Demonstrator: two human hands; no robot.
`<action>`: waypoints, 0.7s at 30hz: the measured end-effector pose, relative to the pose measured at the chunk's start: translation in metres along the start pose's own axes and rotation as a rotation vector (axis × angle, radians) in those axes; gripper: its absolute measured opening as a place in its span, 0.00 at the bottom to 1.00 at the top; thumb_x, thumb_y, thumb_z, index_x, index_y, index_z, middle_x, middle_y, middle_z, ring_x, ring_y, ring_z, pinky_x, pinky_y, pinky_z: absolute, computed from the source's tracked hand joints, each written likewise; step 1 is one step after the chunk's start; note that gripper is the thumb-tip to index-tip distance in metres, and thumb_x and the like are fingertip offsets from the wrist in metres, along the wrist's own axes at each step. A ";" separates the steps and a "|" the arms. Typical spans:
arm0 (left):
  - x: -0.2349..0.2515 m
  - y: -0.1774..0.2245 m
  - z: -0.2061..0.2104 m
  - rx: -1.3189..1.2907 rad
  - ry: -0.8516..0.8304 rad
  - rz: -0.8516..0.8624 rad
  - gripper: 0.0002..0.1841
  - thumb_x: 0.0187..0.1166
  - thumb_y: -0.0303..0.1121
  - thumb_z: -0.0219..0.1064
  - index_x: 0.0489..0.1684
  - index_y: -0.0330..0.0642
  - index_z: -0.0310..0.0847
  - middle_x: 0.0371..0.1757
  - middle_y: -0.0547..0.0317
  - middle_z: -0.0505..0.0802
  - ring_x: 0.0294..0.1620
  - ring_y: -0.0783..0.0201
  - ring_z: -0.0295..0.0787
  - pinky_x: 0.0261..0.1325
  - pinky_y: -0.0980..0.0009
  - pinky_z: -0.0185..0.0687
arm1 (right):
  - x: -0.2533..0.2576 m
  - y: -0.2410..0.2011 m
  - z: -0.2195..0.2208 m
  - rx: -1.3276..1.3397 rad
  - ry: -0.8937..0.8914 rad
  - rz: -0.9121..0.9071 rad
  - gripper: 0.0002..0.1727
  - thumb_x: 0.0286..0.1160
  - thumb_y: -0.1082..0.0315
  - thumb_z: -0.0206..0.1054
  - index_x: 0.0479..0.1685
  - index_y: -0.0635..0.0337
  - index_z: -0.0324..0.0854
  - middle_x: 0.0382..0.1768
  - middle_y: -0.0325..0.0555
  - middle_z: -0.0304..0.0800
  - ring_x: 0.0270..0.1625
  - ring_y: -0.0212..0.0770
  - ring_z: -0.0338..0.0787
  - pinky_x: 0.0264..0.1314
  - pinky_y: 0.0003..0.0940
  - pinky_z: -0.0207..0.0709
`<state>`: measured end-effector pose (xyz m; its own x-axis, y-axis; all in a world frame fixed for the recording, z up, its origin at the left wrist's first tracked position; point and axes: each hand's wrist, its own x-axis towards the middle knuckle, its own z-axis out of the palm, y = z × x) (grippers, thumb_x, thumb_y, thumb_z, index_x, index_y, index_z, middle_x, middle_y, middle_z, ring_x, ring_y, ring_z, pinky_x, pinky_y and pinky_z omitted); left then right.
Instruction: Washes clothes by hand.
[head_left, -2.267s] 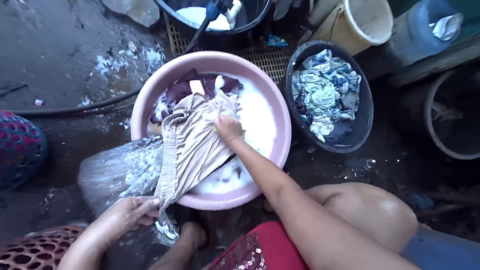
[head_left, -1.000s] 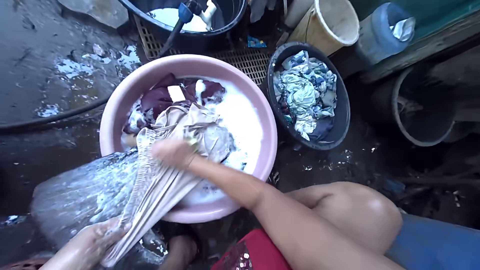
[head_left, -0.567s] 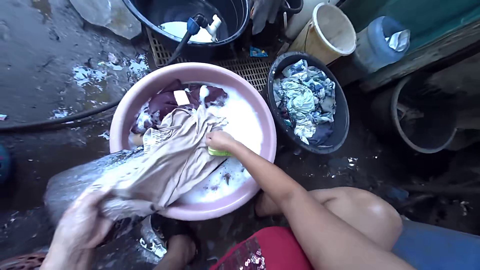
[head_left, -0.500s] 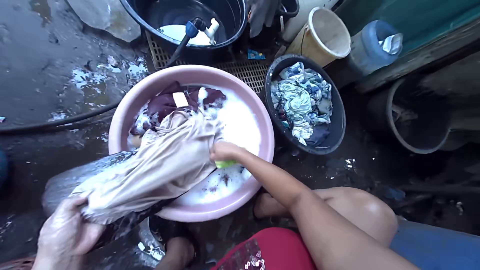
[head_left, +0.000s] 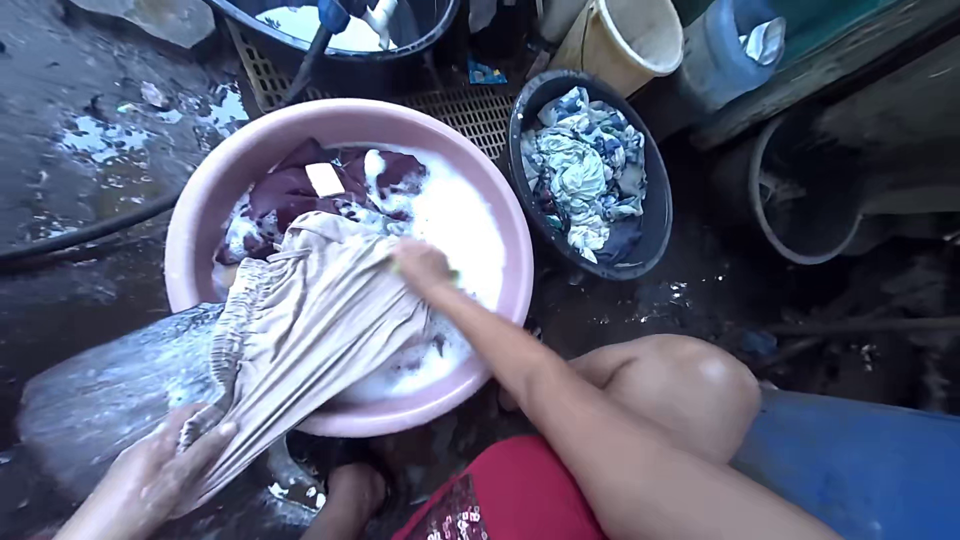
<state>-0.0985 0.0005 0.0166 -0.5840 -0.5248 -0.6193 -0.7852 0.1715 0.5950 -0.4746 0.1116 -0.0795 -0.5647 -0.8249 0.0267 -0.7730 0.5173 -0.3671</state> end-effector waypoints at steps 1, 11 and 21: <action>-0.001 0.010 -0.002 0.010 -0.017 -0.007 0.30 0.79 0.46 0.67 0.73 0.31 0.73 0.54 0.26 0.88 0.56 0.34 0.86 0.60 0.30 0.75 | 0.020 0.021 -0.009 -0.041 -0.097 0.201 0.19 0.88 0.55 0.56 0.54 0.55 0.90 0.52 0.53 0.96 0.55 0.57 0.94 0.51 0.64 0.84; -0.019 -0.016 -0.007 -0.013 -0.185 0.111 0.17 0.75 0.38 0.72 0.45 0.28 0.86 0.32 0.49 0.91 0.32 0.60 0.89 0.43 0.50 0.85 | -0.049 -0.162 0.007 0.319 0.058 -0.631 0.08 0.74 0.69 0.72 0.41 0.61 0.96 0.42 0.48 0.99 0.48 0.45 0.97 0.54 0.45 0.90; -0.001 -0.047 0.002 -0.241 -0.227 0.308 0.10 0.75 0.40 0.71 0.43 0.44 0.87 0.32 0.71 0.89 0.33 0.80 0.85 0.42 0.75 0.84 | -0.081 -0.230 -0.009 0.372 0.015 -0.522 0.04 0.62 0.70 0.76 0.32 0.61 0.93 0.35 0.47 0.96 0.42 0.43 0.96 0.44 0.42 0.89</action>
<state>-0.0613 -0.0055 -0.0124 -0.8346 -0.2791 -0.4749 -0.5126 0.0780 0.8551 -0.2536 0.0612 0.0113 -0.1467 -0.9422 0.3011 -0.7969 -0.0677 -0.6002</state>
